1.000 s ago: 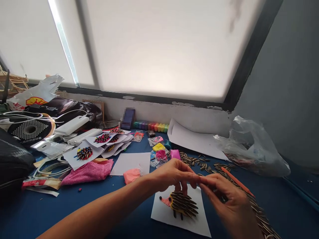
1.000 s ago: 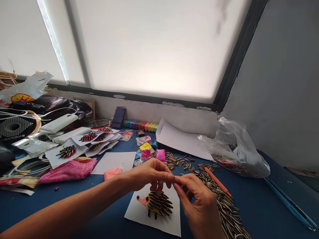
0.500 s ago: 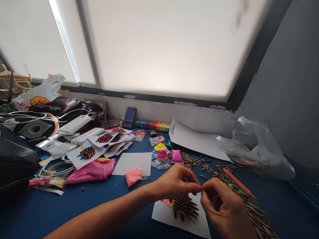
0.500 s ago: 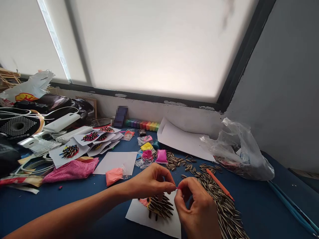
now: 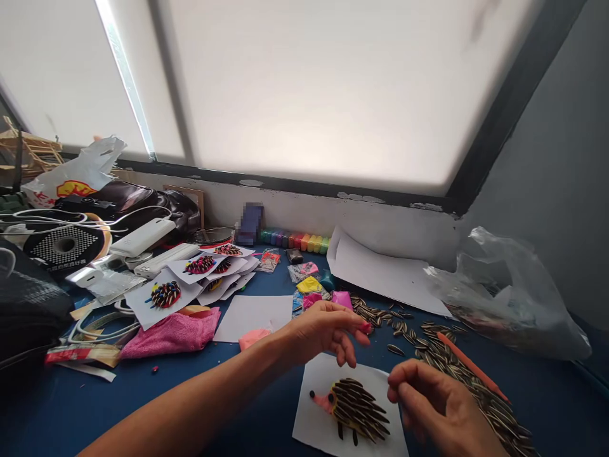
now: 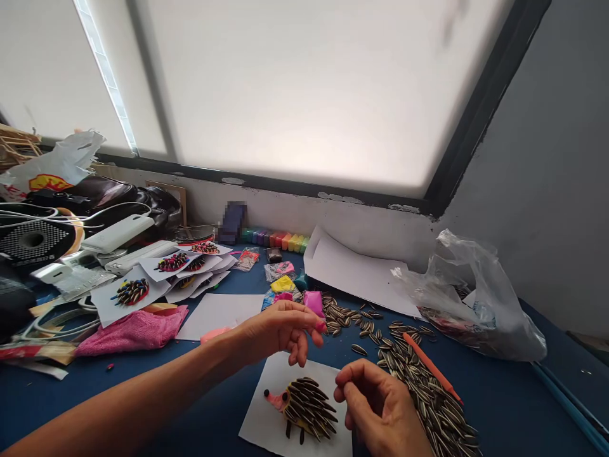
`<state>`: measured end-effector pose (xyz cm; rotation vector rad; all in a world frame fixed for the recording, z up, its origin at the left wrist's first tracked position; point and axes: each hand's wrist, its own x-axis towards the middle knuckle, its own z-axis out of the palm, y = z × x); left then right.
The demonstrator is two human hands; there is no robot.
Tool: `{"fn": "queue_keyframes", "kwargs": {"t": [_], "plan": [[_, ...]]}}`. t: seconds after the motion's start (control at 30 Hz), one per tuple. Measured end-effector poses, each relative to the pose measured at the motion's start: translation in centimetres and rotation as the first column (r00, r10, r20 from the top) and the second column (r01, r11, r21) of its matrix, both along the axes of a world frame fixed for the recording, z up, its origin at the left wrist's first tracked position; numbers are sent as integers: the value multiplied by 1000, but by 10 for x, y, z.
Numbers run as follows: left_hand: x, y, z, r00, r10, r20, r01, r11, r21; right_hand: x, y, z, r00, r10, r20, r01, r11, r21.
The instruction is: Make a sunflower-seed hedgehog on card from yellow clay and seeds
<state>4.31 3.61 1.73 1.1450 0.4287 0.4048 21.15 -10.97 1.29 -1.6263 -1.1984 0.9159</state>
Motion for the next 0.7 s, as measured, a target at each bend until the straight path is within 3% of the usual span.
{"fn": "queue_keyframes", "kwargs": {"t": [0.23, 0.37, 0.57, 0.7], "plan": [[-3, 9, -9, 998, 65, 12, -65, 998, -2, 1, 5, -10, 998, -15, -64, 1, 978, -207], [-4, 12, -12, 999, 44, -1, -44, 999, -1, -2, 5, -9, 995, -98, -32, 93, 988, -124], [-4, 10, -12, 997, 70, -31, -69, 997, 27, 6, 5, -10, 998, -49, -39, 43, 990, -136], [-4, 7, -8, 993, 91, -70, -85, 993, 81, 6, 6, -4, 996, -92, 22, 93, 995, -34]]}}
